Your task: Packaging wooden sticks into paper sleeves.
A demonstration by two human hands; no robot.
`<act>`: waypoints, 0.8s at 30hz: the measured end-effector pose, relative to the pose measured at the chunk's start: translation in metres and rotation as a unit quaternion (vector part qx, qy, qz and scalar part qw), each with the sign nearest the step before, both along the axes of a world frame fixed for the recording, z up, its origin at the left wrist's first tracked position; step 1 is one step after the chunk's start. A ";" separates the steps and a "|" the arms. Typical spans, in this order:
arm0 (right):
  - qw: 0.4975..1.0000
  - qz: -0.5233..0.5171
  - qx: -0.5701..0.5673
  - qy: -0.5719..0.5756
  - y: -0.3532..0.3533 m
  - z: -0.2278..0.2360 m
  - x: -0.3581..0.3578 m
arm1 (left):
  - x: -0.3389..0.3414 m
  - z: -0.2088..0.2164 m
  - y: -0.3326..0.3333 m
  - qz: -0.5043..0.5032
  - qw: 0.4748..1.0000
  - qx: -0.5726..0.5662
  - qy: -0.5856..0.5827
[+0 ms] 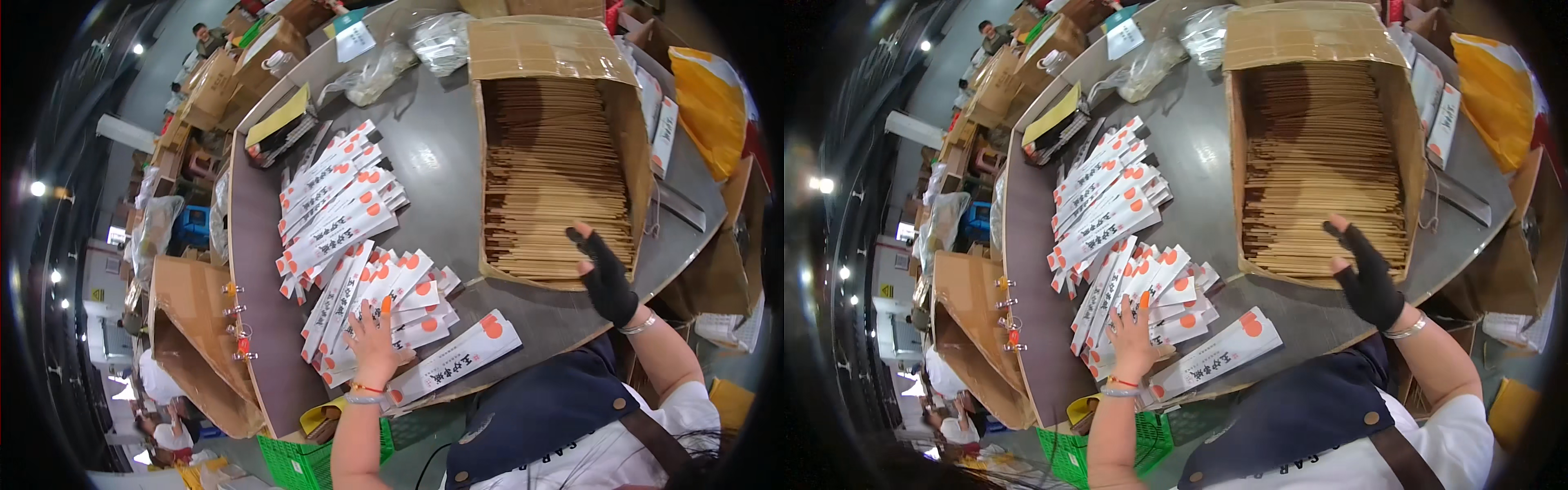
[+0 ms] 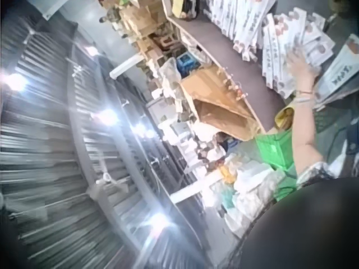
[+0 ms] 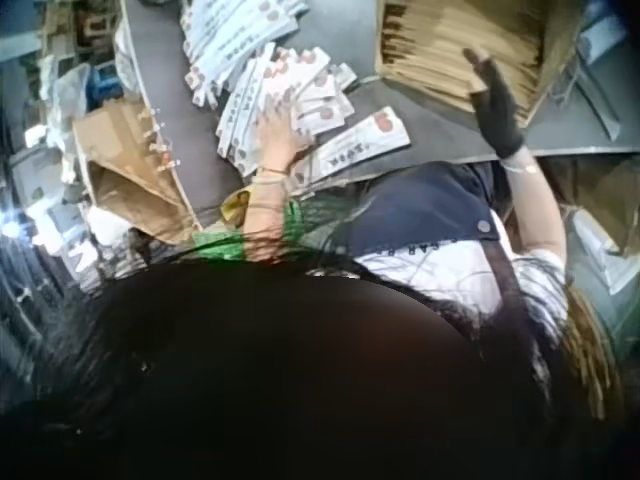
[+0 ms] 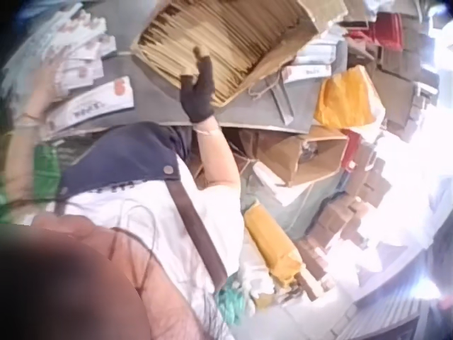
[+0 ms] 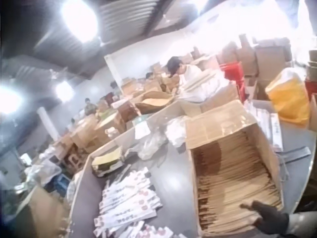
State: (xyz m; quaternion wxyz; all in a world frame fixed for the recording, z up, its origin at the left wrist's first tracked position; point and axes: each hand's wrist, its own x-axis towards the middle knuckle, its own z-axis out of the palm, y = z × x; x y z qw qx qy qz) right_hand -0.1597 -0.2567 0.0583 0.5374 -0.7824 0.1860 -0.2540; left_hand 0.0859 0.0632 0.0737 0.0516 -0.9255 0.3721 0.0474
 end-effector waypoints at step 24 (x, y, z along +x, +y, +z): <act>0.970 -0.063 -0.216 0.092 -0.040 0.001 0.014 | 0.242 -0.039 -0.107 -0.046 0.993 0.072 -0.082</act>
